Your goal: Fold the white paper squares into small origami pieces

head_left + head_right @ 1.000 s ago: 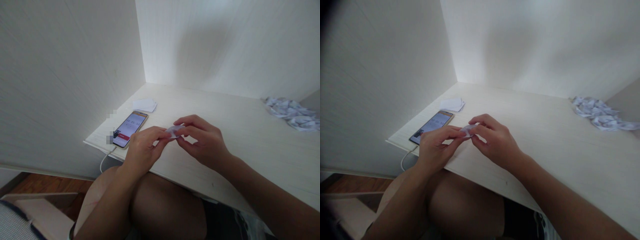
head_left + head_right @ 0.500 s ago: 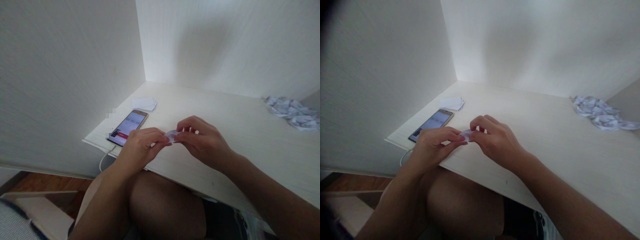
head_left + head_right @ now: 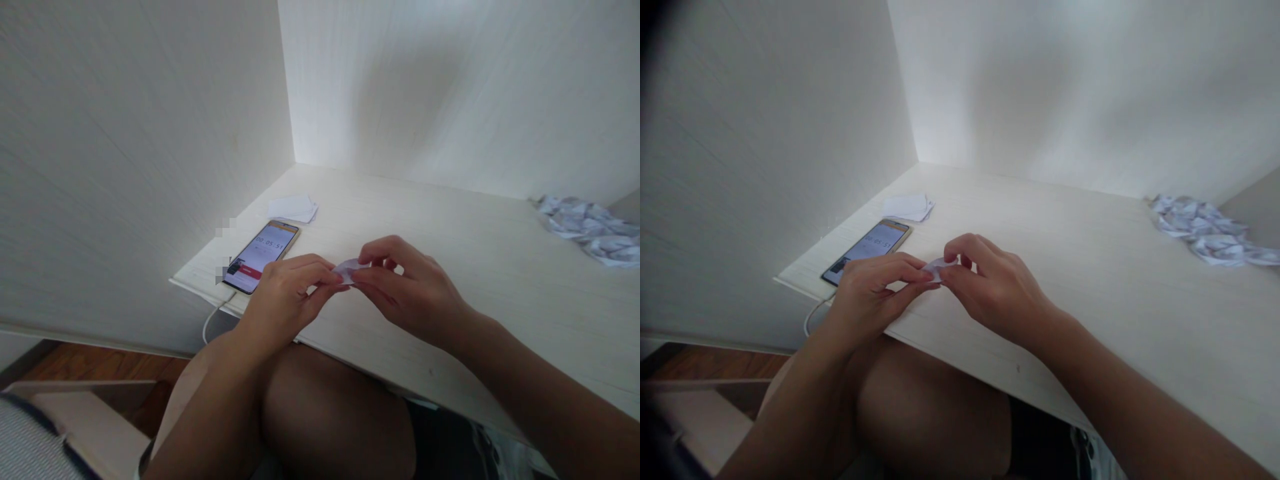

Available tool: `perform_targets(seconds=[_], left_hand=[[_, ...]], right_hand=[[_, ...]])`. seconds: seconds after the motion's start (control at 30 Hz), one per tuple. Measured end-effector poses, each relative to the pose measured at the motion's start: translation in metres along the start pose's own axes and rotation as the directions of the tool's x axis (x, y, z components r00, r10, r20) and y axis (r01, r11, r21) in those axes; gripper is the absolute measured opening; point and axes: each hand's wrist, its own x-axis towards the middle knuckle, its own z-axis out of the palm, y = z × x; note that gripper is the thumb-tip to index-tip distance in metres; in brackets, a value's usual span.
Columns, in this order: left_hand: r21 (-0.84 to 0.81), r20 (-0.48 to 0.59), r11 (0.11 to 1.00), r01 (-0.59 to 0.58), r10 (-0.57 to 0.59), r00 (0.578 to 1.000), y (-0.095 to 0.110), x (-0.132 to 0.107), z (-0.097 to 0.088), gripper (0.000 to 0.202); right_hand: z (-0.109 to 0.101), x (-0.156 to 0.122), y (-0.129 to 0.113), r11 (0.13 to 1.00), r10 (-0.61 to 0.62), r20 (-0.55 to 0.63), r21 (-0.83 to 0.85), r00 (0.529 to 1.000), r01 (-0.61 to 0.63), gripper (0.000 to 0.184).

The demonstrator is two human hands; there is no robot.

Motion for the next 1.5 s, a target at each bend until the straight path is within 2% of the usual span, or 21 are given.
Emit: perform_targets(seconds=[0.13, 0.3, 0.37, 0.57, 0.63, 0.7, 0.77, 0.83, 0.93, 1.03, 1.1, 1.27, 1.4, 1.5], left_hand=[[0.012, -0.083, 1.0, -0.003, 0.004, 0.997, 0.001, -0.001, 0.006, 0.008], [0.048, -0.21, 0.997, 0.057, -0.045, 0.977, 0.008, -0.001, 0.016, 0.007], [0.043, -0.214, 0.997, 0.064, -0.053, 0.975, 0.01, -0.001, 0.018, 0.005], [0.099, -0.221, 0.992, 0.084, -0.06, 0.973, 0.012, -0.002, 0.025, 0.005], [0.081, -0.242, 0.987, 0.14, -0.117, 0.963, 0.016, -0.002, 0.031, 0.004], [-0.023, -0.233, 0.971, 0.237, -0.236, 0.943, 0.02, -0.002, 0.036, 0.006], [-0.189, -0.171, 0.912, 0.365, -0.396, 0.902, 0.022, -0.002, 0.04, 0.01], [-0.347, -0.077, 0.808, 0.476, -0.531, 0.844, 0.02, -0.001, 0.039, 0.016], [-0.49, 0.09, 0.658, 0.572, -0.614, 0.784, 0.013, 0.0, 0.03, 0.022], [-0.543, 0.253, 0.548, 0.637, -0.616, 0.746, 0.007, 0.0, 0.021, 0.026], [-0.563, 0.299, 0.506, 0.654, -0.613, 0.732, 0.006, 0.0, 0.018, 0.027], [-0.589, 0.356, 0.458, 0.666, -0.593, 0.722, 0.004, 0.001, 0.017, 0.025], [-0.577, 0.481, 0.422, 0.699, -0.517, 0.709, -0.001, 0.001, 0.007, 0.024], [-0.544, 0.568, 0.412, 0.731, -0.461, 0.682, -0.003, -0.001, -0.002, 0.022]], right_hand=[[0.003, 0.0, -0.004, 0.999, -0.005, -0.037, -0.054, 0.999, 0.003, 0.008], [0.007, -0.001, -0.007, 0.994, 0.067, -0.171, -0.068, 0.983, -0.08, 0.01], [0.008, -0.001, -0.008, 0.993, 0.089, -0.19, -0.065, 0.978, -0.103, 0.009], [0.01, 0.0, -0.013, 0.984, 0.168, -0.147, -0.038, 0.975, -0.175, 0.012], [0.01, 0.001, -0.013, 0.978, 0.201, -0.15, -0.031, 0.968, -0.208, 0.013], [0.01, 0.002, -0.011, 0.975, 0.217, -0.155, -0.006, 0.964, -0.221, 0.013], [0.009, 0.002, -0.008, 0.974, 0.225, -0.127, 0.038, 0.966, -0.222, 0.013], [0.008, 0.001, -0.003, 0.972, 0.225, -0.064, 0.088, 0.972, -0.219, 0.012], [0.008, 0.0, 0.003, 0.957, 0.228, 0.032, 0.177, 0.973, -0.23, 0.007], [0.009, 0.0, 0.006, 0.923, 0.249, 0.11, 0.275, 0.962, -0.27, 0.006], [0.009, 0.001, 0.008, 0.906, 0.269, 0.134, 0.299, 0.954, -0.298, 0.008], [0.007, 0.003, 0.01, 0.893, 0.231, 0.14, 0.362, 0.963, -0.267, 0.013], [0.003, 0.003, 0.009, 0.867, 0.18, 0.231, 0.423, 0.956, -0.265, 0.014], [0.0, 0.004, 0.007, 0.84, 0.141, 0.31, 0.465, 0.94, -0.279, 0.014]])
